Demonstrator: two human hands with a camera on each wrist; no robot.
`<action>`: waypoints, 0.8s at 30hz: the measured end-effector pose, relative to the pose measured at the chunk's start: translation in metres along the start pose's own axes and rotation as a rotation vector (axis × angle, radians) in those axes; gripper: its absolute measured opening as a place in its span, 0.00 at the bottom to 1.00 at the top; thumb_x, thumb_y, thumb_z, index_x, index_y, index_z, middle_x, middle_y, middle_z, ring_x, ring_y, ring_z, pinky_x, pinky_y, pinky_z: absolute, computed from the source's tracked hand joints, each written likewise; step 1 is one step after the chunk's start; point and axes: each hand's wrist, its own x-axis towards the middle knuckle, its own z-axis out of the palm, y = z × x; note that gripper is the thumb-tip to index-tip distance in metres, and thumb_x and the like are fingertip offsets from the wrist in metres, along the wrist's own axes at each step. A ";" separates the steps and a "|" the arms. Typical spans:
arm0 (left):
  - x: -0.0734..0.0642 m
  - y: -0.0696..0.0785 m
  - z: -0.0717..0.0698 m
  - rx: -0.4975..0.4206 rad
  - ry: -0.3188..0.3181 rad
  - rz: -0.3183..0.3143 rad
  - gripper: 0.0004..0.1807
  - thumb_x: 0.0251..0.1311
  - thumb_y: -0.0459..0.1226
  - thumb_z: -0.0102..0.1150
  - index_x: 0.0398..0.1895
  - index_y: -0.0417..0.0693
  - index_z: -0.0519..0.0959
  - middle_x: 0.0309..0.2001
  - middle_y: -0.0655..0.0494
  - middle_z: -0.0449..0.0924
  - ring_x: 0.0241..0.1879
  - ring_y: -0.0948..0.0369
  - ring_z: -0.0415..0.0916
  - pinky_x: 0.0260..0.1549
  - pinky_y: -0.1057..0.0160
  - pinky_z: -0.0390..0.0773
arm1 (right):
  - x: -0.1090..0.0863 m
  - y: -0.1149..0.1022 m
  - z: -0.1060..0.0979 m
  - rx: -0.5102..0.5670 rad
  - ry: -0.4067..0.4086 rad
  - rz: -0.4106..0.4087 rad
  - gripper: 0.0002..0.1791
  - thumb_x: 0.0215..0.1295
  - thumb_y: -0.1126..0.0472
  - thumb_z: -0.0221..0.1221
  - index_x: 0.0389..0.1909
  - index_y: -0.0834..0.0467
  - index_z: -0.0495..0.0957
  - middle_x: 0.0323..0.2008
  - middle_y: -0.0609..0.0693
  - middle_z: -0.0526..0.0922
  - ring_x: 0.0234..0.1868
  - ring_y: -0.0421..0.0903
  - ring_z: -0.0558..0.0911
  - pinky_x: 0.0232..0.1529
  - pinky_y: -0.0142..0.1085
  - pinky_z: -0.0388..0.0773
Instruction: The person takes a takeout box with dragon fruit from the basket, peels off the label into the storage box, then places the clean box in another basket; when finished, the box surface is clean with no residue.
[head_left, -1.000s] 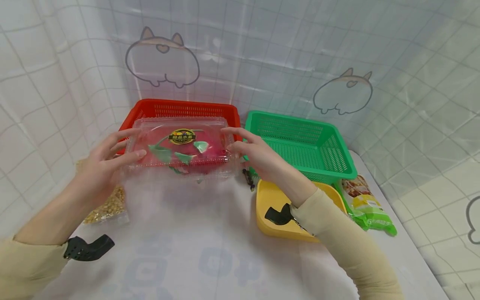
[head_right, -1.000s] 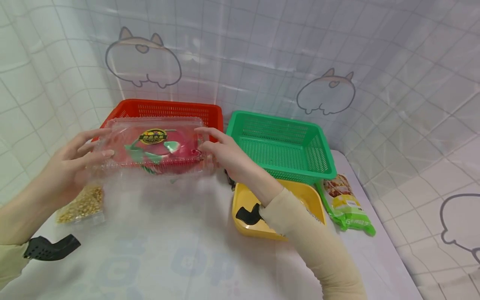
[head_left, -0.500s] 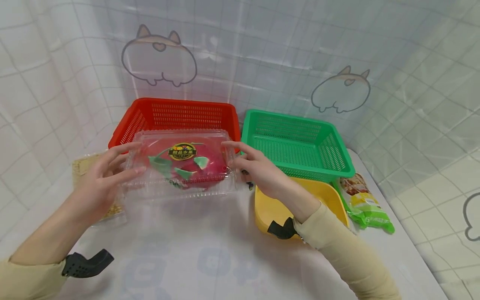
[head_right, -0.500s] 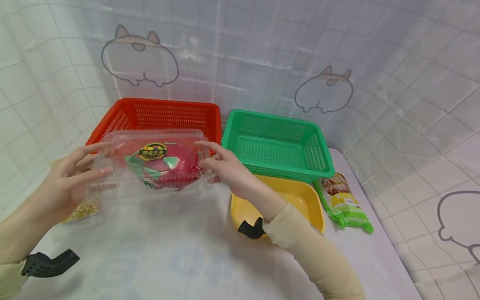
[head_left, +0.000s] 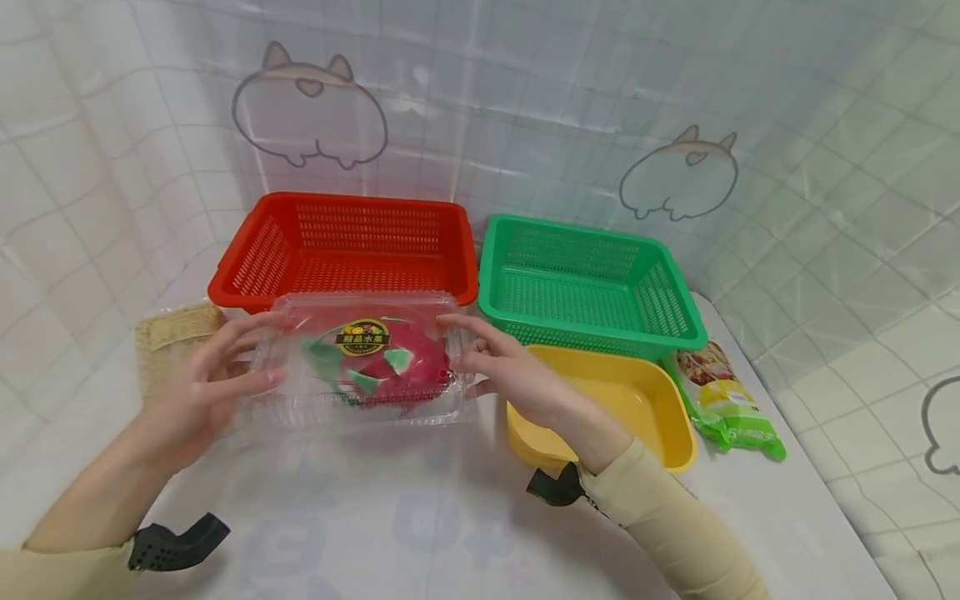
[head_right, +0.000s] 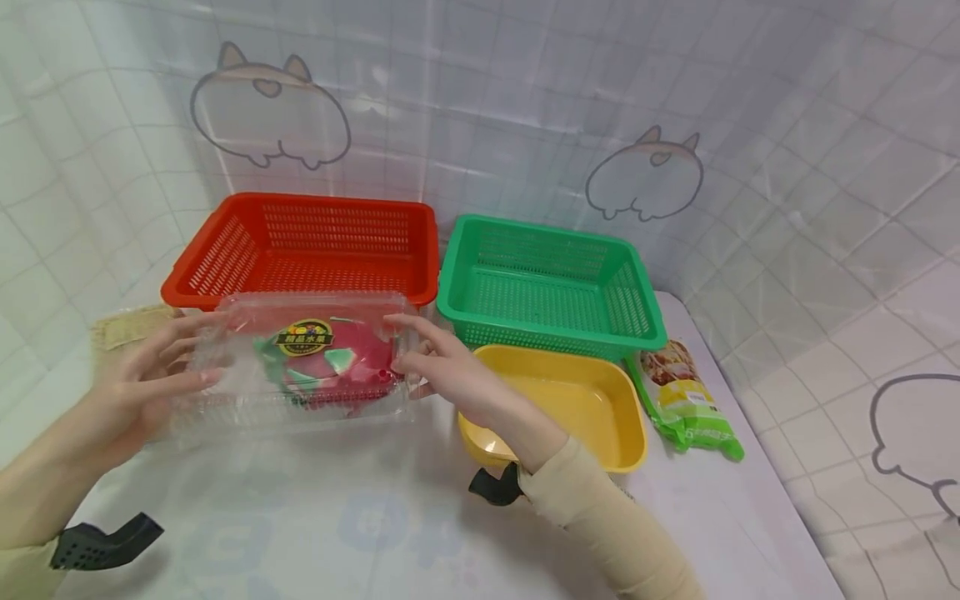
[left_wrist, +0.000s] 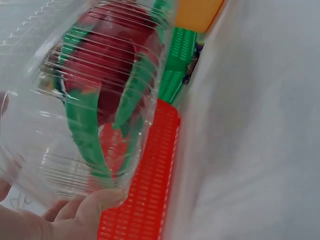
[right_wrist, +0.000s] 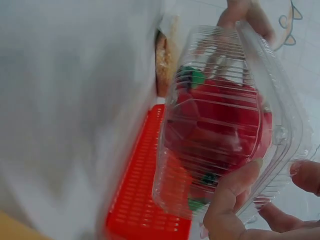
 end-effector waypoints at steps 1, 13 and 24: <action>-0.002 -0.002 0.000 0.005 0.001 -0.001 0.31 0.70 0.28 0.48 0.75 0.55 0.62 0.66 0.57 0.61 0.57 0.56 0.62 0.46 0.66 0.80 | 0.000 0.002 0.001 -0.003 0.000 -0.002 0.31 0.70 0.60 0.57 0.72 0.40 0.65 0.42 0.53 0.72 0.51 0.48 0.76 0.48 0.40 0.82; -0.007 -0.018 0.010 0.068 0.012 -0.075 0.32 0.69 0.30 0.51 0.73 0.62 0.63 0.65 0.61 0.61 0.57 0.57 0.63 0.43 0.64 0.81 | -0.009 0.021 0.007 -0.188 -0.004 -0.025 0.31 0.71 0.53 0.57 0.72 0.36 0.62 0.46 0.55 0.73 0.41 0.52 0.80 0.51 0.45 0.78; -0.012 -0.025 0.019 0.155 0.043 -0.136 0.36 0.69 0.32 0.55 0.76 0.64 0.59 0.68 0.56 0.54 0.59 0.55 0.59 0.44 0.66 0.78 | -0.010 0.028 0.010 -0.351 -0.063 -0.009 0.35 0.71 0.47 0.58 0.75 0.38 0.57 0.47 0.54 0.68 0.46 0.50 0.74 0.42 0.41 0.74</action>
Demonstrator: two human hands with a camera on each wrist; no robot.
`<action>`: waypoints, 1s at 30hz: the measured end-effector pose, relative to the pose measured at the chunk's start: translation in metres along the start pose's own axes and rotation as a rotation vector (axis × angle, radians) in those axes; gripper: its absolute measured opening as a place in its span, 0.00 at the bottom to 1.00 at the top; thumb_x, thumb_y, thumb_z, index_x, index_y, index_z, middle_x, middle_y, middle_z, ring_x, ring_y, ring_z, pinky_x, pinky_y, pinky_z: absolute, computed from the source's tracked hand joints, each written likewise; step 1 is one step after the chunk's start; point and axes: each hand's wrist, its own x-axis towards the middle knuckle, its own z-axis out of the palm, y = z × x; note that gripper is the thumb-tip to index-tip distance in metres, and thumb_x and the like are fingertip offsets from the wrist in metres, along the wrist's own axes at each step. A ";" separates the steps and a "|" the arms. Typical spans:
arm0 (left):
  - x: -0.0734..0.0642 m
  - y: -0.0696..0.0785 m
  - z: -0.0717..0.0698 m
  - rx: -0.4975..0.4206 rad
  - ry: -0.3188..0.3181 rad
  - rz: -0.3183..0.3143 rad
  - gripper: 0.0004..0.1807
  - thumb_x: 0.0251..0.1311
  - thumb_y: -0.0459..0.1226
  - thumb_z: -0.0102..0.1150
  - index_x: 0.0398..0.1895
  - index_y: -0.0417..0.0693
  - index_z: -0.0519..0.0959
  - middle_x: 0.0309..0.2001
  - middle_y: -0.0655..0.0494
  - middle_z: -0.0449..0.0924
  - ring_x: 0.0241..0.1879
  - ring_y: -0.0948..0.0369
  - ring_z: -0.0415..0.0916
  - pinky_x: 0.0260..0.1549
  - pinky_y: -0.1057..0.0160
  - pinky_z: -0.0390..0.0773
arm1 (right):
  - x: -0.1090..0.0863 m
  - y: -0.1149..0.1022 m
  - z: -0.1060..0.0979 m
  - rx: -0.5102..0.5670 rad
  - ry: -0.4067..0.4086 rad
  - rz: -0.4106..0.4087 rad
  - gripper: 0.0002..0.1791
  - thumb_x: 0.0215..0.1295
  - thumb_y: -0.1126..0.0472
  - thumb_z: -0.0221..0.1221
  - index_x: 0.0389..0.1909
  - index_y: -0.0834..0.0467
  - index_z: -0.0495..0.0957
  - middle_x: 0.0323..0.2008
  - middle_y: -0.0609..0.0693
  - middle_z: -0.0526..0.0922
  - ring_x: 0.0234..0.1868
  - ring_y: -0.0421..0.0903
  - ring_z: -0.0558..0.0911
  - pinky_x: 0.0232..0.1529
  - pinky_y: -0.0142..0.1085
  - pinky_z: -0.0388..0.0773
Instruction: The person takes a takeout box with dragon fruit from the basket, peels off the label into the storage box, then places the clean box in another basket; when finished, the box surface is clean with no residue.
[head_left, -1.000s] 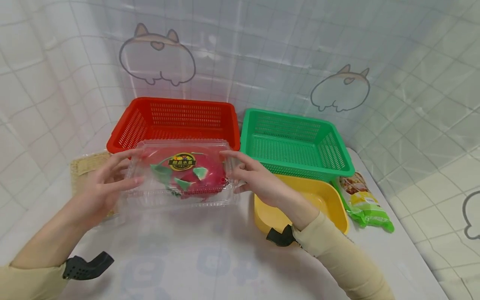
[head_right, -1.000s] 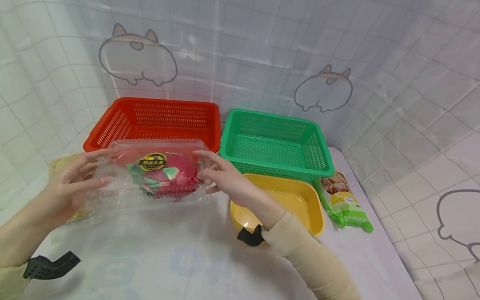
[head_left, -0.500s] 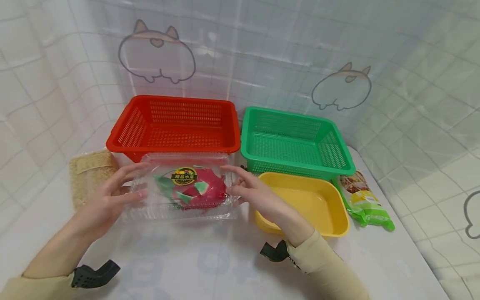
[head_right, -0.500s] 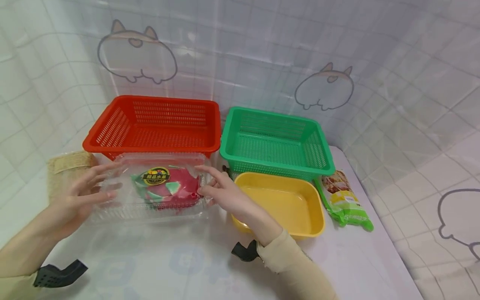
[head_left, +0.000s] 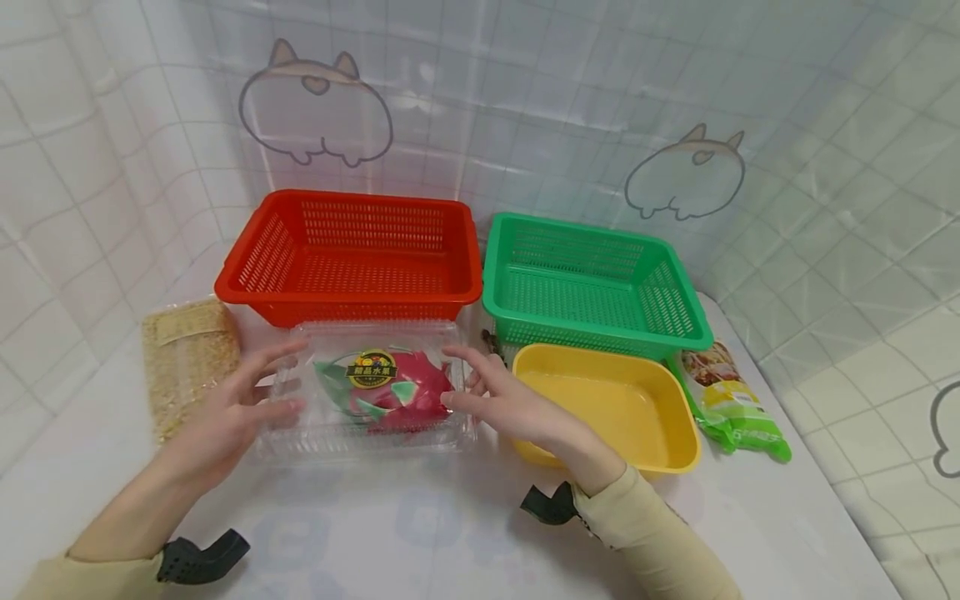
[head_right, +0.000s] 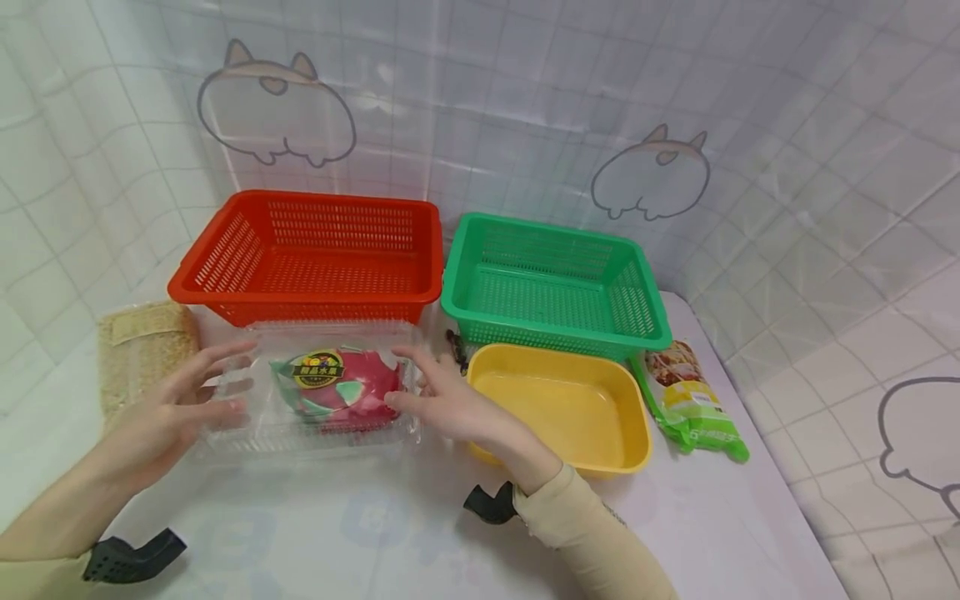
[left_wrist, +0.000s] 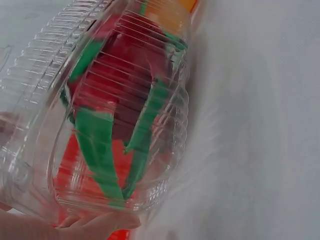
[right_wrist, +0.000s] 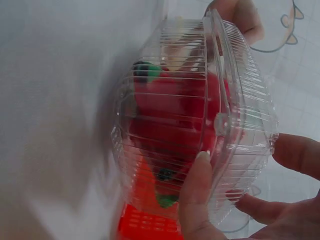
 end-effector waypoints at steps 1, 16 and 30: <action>0.000 0.000 0.001 0.011 0.003 -0.012 0.36 0.69 0.33 0.55 0.77 0.65 0.58 0.69 0.55 0.53 0.60 0.54 0.57 0.45 0.67 0.77 | 0.000 0.001 0.000 -0.008 -0.001 -0.002 0.35 0.71 0.48 0.58 0.75 0.38 0.57 0.48 0.54 0.68 0.48 0.50 0.73 0.42 0.42 0.75; 0.004 0.002 0.014 0.016 0.025 -0.086 0.39 0.69 0.37 0.56 0.79 0.63 0.52 0.79 0.44 0.42 0.73 0.35 0.43 0.63 0.29 0.59 | 0.002 0.002 0.000 -0.136 0.006 0.003 0.38 0.69 0.47 0.59 0.77 0.40 0.55 0.54 0.57 0.68 0.49 0.48 0.72 0.40 0.39 0.77; 0.001 -0.002 0.012 0.039 0.026 -0.053 0.39 0.68 0.38 0.57 0.79 0.64 0.53 0.79 0.46 0.44 0.73 0.34 0.44 0.60 0.24 0.55 | -0.008 -0.001 0.001 -0.352 0.090 0.005 0.40 0.68 0.37 0.57 0.77 0.41 0.55 0.68 0.50 0.71 0.59 0.51 0.76 0.54 0.45 0.79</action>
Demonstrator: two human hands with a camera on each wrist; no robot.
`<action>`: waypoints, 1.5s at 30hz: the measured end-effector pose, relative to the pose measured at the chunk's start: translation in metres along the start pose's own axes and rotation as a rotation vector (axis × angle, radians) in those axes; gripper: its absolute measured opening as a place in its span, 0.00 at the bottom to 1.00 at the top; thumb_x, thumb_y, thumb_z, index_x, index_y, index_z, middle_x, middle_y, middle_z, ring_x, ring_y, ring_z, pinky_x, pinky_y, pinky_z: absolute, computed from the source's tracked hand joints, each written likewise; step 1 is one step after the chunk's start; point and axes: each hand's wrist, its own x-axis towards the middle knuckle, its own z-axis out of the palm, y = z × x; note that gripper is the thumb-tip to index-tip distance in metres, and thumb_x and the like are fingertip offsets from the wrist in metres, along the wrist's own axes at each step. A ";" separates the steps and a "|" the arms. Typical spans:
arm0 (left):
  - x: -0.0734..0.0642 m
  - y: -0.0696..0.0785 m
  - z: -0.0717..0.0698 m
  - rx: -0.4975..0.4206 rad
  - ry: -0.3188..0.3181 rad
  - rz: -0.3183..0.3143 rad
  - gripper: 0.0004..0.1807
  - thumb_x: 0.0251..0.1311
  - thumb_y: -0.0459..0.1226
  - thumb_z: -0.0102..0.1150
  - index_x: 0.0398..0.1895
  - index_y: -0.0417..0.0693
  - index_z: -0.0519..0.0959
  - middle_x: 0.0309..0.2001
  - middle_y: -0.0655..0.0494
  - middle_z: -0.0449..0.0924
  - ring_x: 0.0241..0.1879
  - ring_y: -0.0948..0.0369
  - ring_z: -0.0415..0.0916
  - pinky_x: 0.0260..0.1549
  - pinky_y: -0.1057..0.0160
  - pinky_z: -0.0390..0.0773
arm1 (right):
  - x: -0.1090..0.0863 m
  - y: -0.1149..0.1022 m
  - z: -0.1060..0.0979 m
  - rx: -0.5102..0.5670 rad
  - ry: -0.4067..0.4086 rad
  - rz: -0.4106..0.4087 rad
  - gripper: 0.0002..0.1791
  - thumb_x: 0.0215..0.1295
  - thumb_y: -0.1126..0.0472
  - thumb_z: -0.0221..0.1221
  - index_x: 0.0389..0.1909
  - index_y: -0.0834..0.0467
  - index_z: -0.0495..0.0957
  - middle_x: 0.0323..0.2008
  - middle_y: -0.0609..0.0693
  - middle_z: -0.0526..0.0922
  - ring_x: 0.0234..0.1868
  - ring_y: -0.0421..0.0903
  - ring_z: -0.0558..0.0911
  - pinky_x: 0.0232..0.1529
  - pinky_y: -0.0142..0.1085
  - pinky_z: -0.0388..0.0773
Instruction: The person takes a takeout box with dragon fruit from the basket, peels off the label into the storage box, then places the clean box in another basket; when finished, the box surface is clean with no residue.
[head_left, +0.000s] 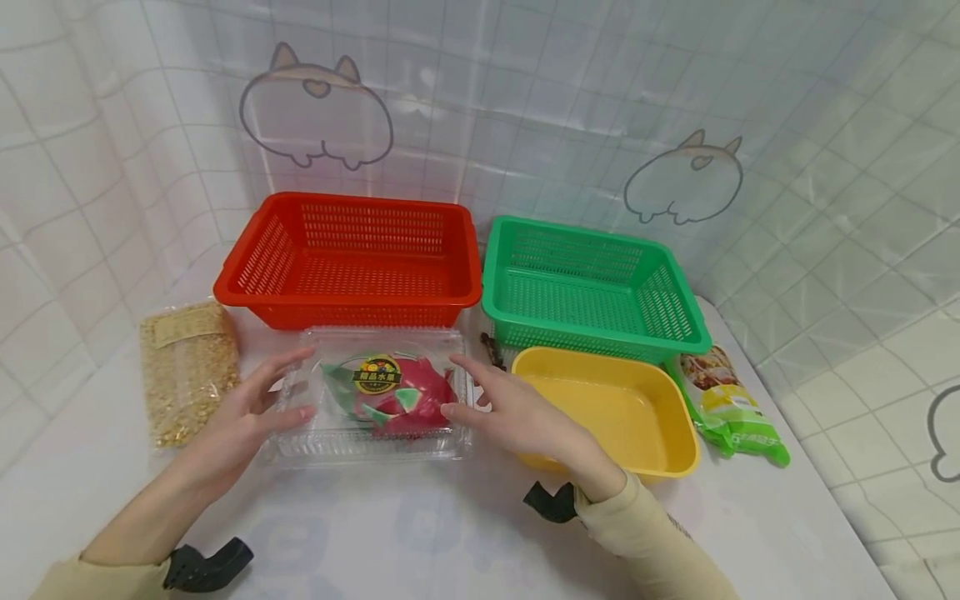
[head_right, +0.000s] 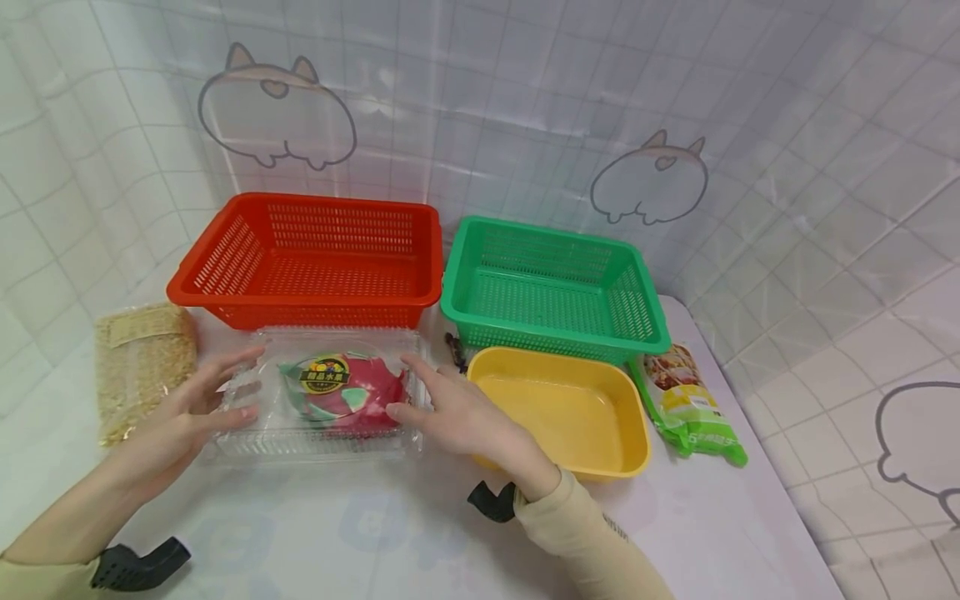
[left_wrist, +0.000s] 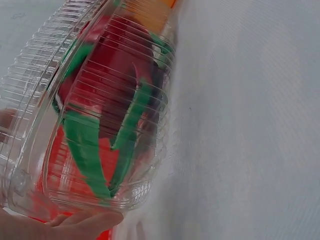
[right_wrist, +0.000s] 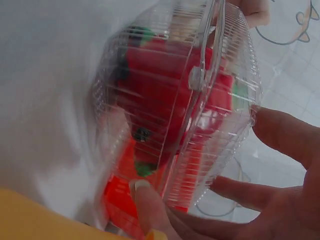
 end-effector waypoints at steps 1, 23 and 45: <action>0.000 0.000 0.000 0.000 -0.002 -0.003 0.39 0.68 0.38 0.57 0.79 0.64 0.53 0.79 0.46 0.43 0.73 0.34 0.43 0.60 0.23 0.54 | -0.001 -0.001 0.000 -0.014 0.014 0.007 0.40 0.68 0.37 0.57 0.77 0.40 0.55 0.71 0.50 0.68 0.62 0.52 0.74 0.58 0.48 0.78; -0.001 0.002 0.003 -0.018 -0.012 -0.010 0.39 0.67 0.37 0.59 0.78 0.64 0.55 0.79 0.46 0.43 0.73 0.33 0.43 0.60 0.21 0.50 | 0.029 -0.046 0.014 0.120 0.153 -0.229 0.24 0.67 0.56 0.63 0.63 0.57 0.76 0.52 0.52 0.75 0.42 0.43 0.76 0.37 0.30 0.78; -0.001 0.000 0.003 -0.006 0.001 0.020 0.38 0.67 0.36 0.58 0.78 0.62 0.56 0.78 0.48 0.45 0.72 0.34 0.46 0.59 0.26 0.56 | 0.055 -0.053 0.036 -0.030 0.218 -0.177 0.20 0.67 0.54 0.64 0.57 0.55 0.80 0.43 0.49 0.73 0.39 0.41 0.73 0.36 0.27 0.70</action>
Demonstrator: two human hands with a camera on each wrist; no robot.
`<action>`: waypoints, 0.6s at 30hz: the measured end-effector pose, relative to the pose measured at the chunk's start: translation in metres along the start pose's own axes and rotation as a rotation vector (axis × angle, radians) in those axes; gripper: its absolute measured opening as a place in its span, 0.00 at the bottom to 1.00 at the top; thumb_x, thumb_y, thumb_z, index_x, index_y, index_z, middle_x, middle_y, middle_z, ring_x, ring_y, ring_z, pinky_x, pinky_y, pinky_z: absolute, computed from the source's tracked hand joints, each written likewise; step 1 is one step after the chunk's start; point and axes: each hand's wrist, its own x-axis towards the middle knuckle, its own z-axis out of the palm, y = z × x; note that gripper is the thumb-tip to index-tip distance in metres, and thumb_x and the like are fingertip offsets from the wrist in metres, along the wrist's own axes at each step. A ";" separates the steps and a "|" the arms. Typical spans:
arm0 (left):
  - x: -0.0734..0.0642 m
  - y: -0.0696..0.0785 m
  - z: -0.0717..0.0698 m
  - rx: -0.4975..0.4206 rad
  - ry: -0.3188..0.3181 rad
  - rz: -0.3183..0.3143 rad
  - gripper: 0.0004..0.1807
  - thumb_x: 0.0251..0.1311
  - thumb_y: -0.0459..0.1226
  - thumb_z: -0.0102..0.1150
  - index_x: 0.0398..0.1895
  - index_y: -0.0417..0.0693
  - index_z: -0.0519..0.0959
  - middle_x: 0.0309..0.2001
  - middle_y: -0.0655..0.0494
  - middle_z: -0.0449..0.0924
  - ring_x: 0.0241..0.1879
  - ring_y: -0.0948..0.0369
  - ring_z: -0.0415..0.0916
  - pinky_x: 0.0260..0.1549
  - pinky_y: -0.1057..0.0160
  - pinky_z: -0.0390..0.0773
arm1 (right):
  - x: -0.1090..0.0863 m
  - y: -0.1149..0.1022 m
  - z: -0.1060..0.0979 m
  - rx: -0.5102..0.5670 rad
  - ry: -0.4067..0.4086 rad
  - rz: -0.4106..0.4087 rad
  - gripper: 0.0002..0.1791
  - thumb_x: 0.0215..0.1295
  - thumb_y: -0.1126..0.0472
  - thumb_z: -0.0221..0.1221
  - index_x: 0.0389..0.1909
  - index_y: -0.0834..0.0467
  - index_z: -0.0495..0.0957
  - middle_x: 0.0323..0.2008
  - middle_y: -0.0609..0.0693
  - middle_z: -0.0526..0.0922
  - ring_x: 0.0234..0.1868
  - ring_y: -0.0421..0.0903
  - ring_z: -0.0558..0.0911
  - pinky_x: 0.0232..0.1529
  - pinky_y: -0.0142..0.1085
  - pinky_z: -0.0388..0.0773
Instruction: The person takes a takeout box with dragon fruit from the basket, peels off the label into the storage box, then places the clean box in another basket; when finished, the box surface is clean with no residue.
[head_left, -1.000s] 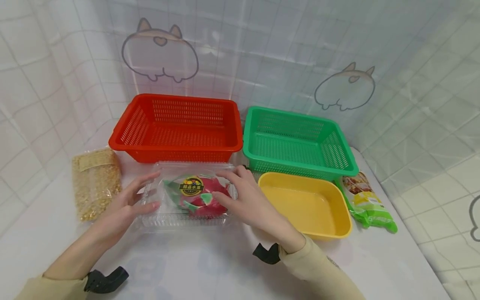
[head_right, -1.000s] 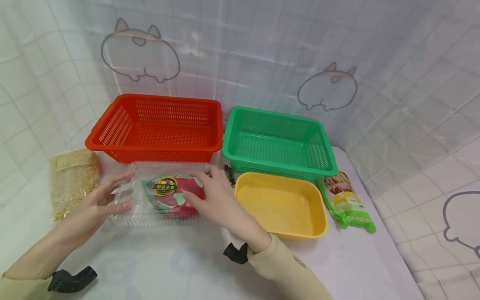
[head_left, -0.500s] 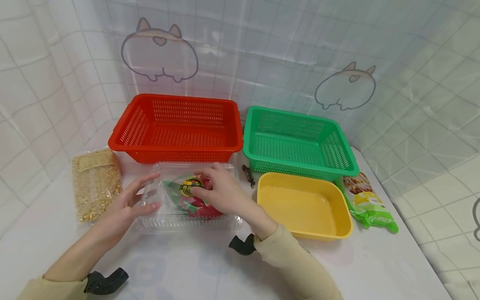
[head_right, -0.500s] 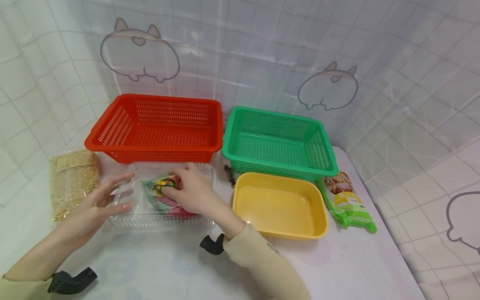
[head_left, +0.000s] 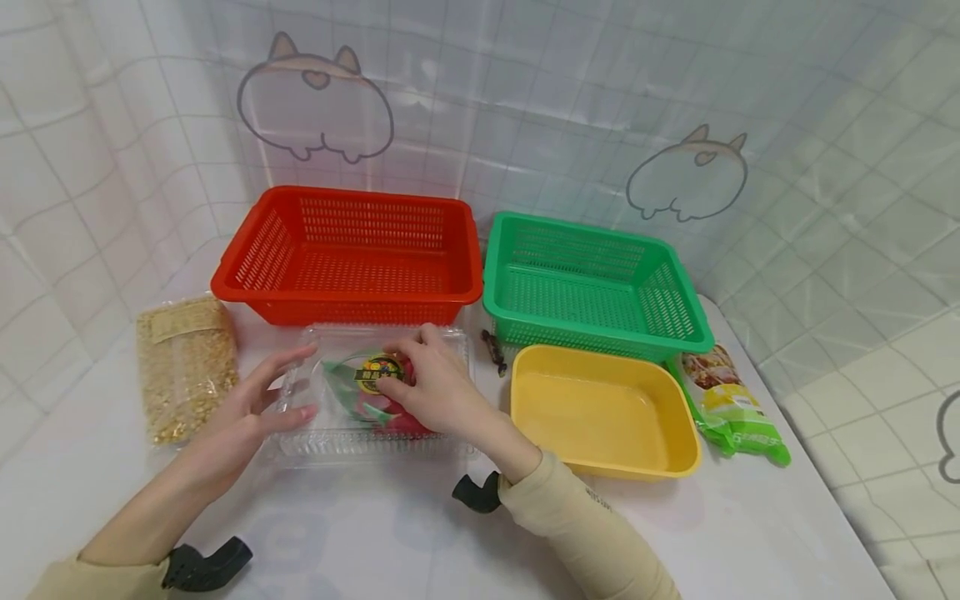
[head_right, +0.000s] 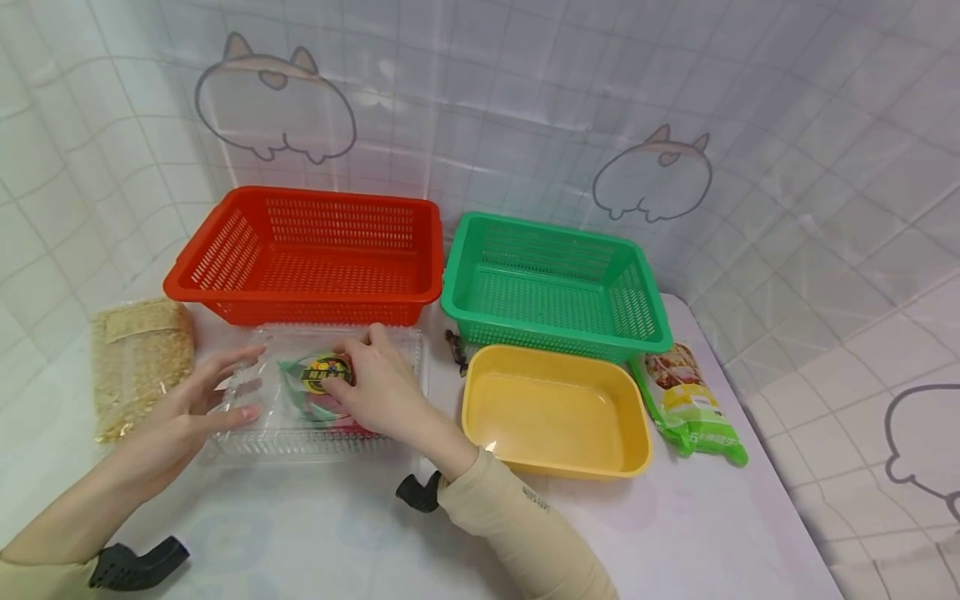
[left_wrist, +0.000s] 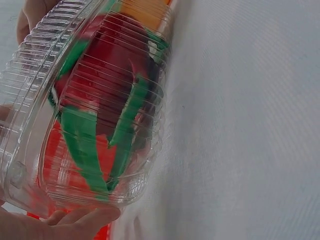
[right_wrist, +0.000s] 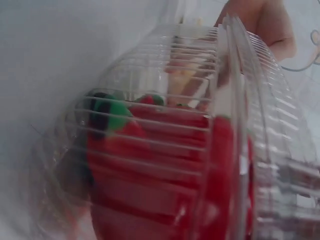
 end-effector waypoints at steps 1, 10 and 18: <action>0.000 0.000 0.000 -0.001 0.000 0.000 0.38 0.67 0.36 0.58 0.78 0.62 0.56 0.78 0.48 0.45 0.72 0.34 0.46 0.59 0.26 0.56 | 0.000 0.000 0.001 -0.004 0.004 -0.003 0.20 0.67 0.54 0.64 0.57 0.55 0.80 0.43 0.49 0.73 0.39 0.41 0.72 0.35 0.26 0.70; -0.001 0.000 0.000 0.010 0.001 -0.024 0.39 0.66 0.38 0.59 0.78 0.63 0.55 0.79 0.46 0.43 0.72 0.33 0.42 0.58 0.22 0.53 | -0.001 0.001 0.004 0.023 0.027 -0.025 0.15 0.66 0.55 0.65 0.52 0.54 0.80 0.44 0.47 0.72 0.39 0.40 0.73 0.36 0.25 0.71; -0.001 -0.001 0.001 0.011 -0.001 -0.014 0.38 0.67 0.37 0.58 0.78 0.63 0.55 0.78 0.46 0.43 0.71 0.35 0.47 0.59 0.29 0.59 | 0.001 0.003 0.004 0.009 0.027 -0.048 0.18 0.66 0.55 0.65 0.54 0.56 0.78 0.44 0.48 0.75 0.40 0.41 0.74 0.38 0.26 0.72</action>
